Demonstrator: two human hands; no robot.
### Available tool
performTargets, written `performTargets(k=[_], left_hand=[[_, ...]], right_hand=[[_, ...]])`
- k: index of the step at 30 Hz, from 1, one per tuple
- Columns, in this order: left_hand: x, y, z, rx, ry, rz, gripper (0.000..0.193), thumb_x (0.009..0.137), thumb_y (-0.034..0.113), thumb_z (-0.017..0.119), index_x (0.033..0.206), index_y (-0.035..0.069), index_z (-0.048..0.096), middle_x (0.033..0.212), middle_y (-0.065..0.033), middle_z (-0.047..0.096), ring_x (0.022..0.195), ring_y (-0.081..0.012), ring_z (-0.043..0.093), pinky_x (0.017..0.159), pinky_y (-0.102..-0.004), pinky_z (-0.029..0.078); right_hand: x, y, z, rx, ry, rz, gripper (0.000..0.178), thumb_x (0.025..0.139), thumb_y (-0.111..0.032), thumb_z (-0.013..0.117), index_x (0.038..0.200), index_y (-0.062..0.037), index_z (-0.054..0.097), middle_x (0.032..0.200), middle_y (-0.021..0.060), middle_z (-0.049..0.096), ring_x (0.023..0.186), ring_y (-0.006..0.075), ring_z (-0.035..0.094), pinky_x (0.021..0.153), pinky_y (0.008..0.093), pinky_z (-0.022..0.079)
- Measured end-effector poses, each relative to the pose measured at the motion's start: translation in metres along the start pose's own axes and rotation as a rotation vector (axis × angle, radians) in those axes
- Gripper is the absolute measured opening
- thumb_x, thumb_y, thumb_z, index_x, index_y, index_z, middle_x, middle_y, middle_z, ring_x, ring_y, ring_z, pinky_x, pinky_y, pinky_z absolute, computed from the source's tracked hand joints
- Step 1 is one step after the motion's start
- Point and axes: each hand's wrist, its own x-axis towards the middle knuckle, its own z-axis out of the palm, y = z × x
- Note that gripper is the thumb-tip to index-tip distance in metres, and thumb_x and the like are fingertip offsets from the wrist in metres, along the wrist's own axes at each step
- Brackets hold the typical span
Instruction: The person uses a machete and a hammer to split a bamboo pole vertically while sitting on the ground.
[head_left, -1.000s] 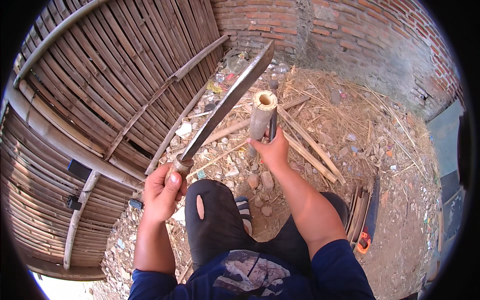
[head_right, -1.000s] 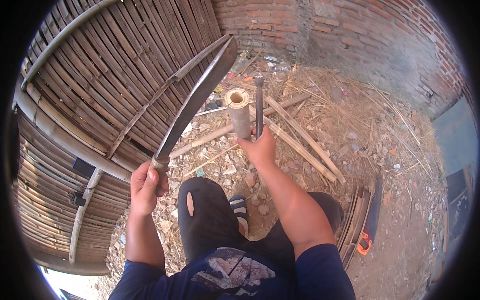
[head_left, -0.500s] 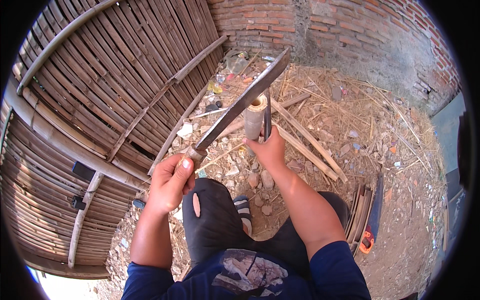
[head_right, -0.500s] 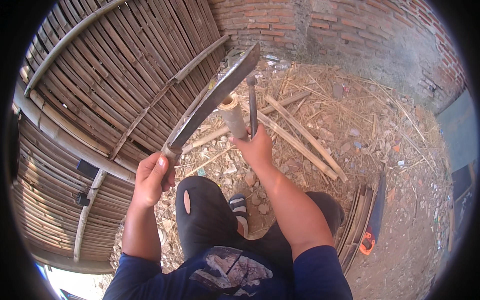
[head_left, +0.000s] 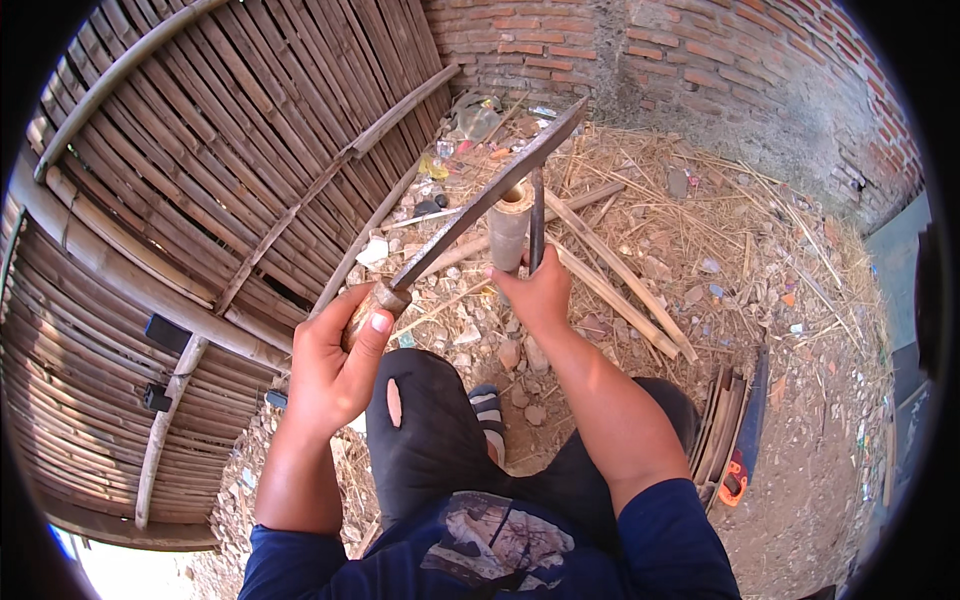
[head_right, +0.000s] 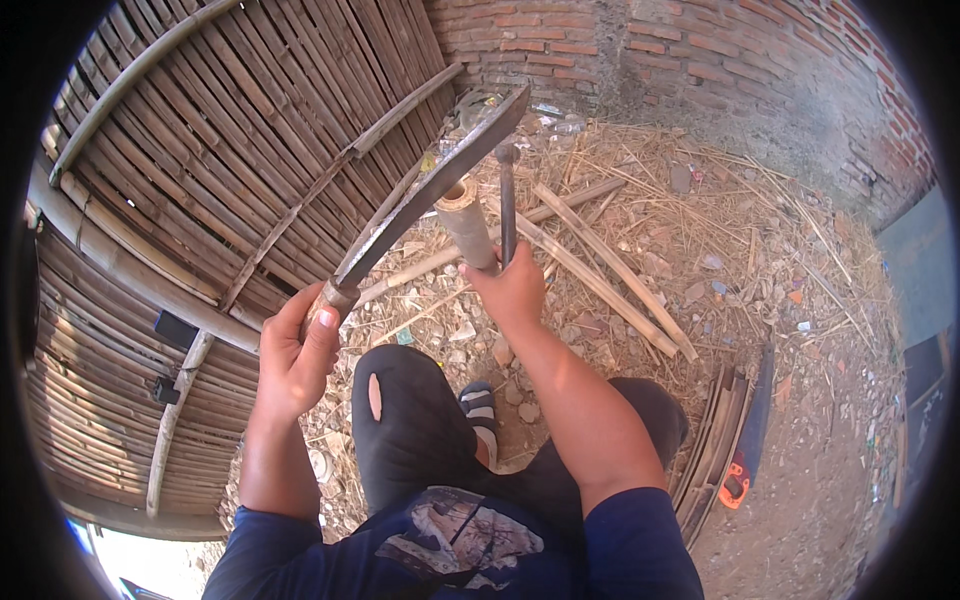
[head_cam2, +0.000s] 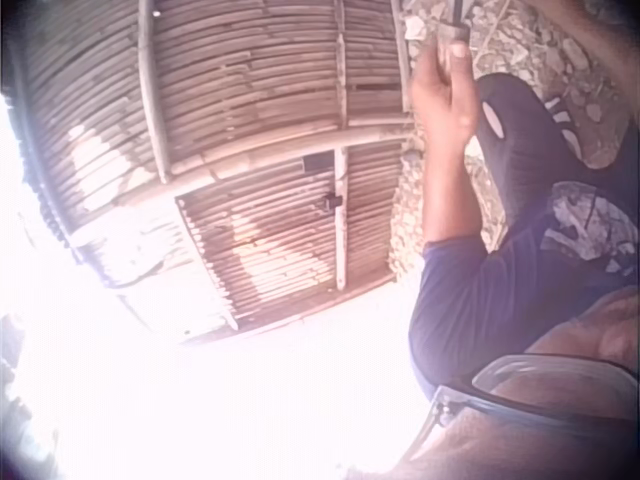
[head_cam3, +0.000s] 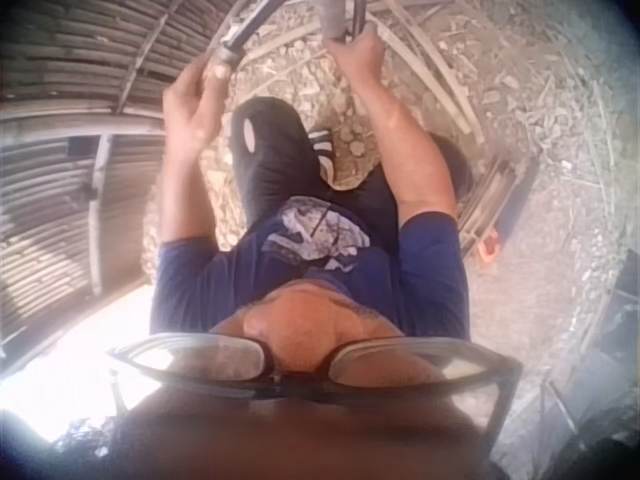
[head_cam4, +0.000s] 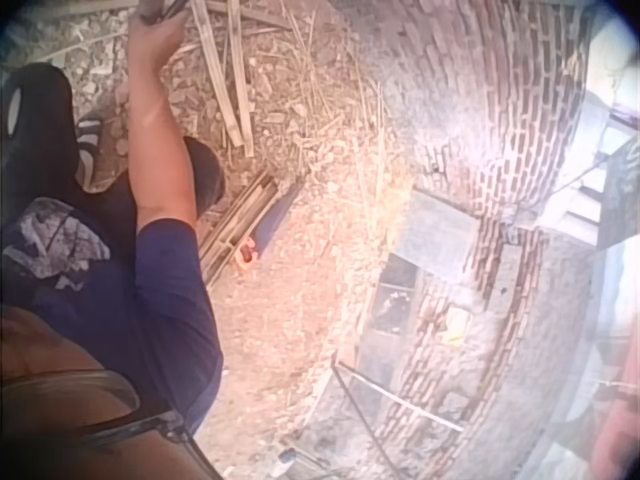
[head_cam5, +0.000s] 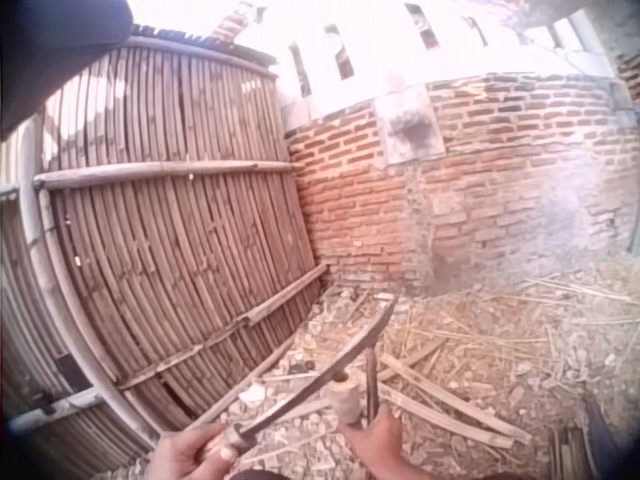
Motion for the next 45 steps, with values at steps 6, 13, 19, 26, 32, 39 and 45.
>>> performTargets(k=[6,13,19,26,32,39,45], left_hand=[[-0.002,0.001,-0.005,-0.111,-0.045,-0.177,0.040,0.106,0.029,0.065,0.125,-0.006,0.068,0.067,0.0002,0.059,0.062,-0.0064,0.055,0.059,-0.0267,0.046],[-0.001,0.003,-0.016,-0.032,-0.018,-0.104,0.035,0.106,0.027,0.064,0.119,-0.005,0.070,0.065,-0.0005,0.058,0.060,-0.0065,0.054,0.057,-0.0270,0.045],[0.008,0.017,-0.030,0.237,0.008,0.112,0.032,0.102,0.025,0.067,0.112,-0.005,0.071,0.066,-0.0095,0.060,0.061,-0.0149,0.059,0.060,-0.0324,0.048],[0.010,0.029,-0.033,0.327,-0.017,0.106,0.037,0.101,0.028,0.068,0.118,-0.005,0.069,0.071,-0.0169,0.065,0.063,-0.0262,0.065,0.063,-0.0354,0.051],[0.012,0.031,-0.034,0.386,0.012,0.142,0.040,0.099,0.032,0.070,0.118,-0.004,0.070,0.078,-0.0216,0.069,0.073,-0.0363,0.072,0.067,-0.0405,0.054],[0.014,0.013,-0.046,0.399,0.029,0.161,0.045,0.099,0.038,0.070,0.117,-0.003,0.071,0.082,-0.0227,0.071,0.078,-0.0400,0.072,0.070,-0.0432,0.055],[0.012,0.011,-0.051,0.417,0.029,0.164,0.048,0.099,0.042,0.069,0.117,-0.002,0.071,0.084,-0.0230,0.072,0.081,-0.0420,0.071,0.071,-0.0459,0.055]], right_hand=[[0.000,0.005,0.008,-0.011,0.024,-0.063,0.060,0.070,-0.035,0.096,0.104,-0.0027,0.060,0.101,0.0147,0.076,0.090,0.0331,0.074,0.080,0.0440,0.057],[-0.002,0.007,0.009,-0.022,0.009,-0.090,0.059,0.070,-0.035,0.096,0.103,-0.0030,0.060,0.100,0.0162,0.075,0.091,0.0350,0.074,0.080,0.0451,0.057],[-0.002,0.007,0.011,-0.047,-0.006,-0.117,0.059,0.070,-0.036,0.096,0.102,-0.0027,0.060,0.096,0.0164,0.074,0.089,0.0360,0.073,0.079,0.0456,0.057],[0.003,0.005,0.003,-0.012,-0.058,-0.172,0.067,0.069,-0.042,0.098,0.105,0.0010,0.061,0.097,0.0170,0.074,0.090,0.0304,0.074,0.077,0.0426,0.057],[0.006,0.008,-0.059,0.126,-0.110,-0.070,0.067,0.078,-0.054,0.090,0.099,0.0019,0.061,0.085,0.0132,0.072,0.076,0.0214,0.071,0.069,0.0369,0.055],[-0.037,-0.059,-0.169,0.024,0.077,-0.132,0.042,0.111,-0.042,0.051,0.102,-0.0028,0.063,0.069,-0.0007,0.054,0.057,0.0091,0.050,0.053,0.0295,0.041],[-0.077,-0.162,-0.206,0.158,0.161,-0.379,0.041,0.112,-0.036,0.051,0.121,0.0011,0.064,0.076,-0.0020,0.053,0.061,0.0052,0.043,0.056,0.0235,0.036]])
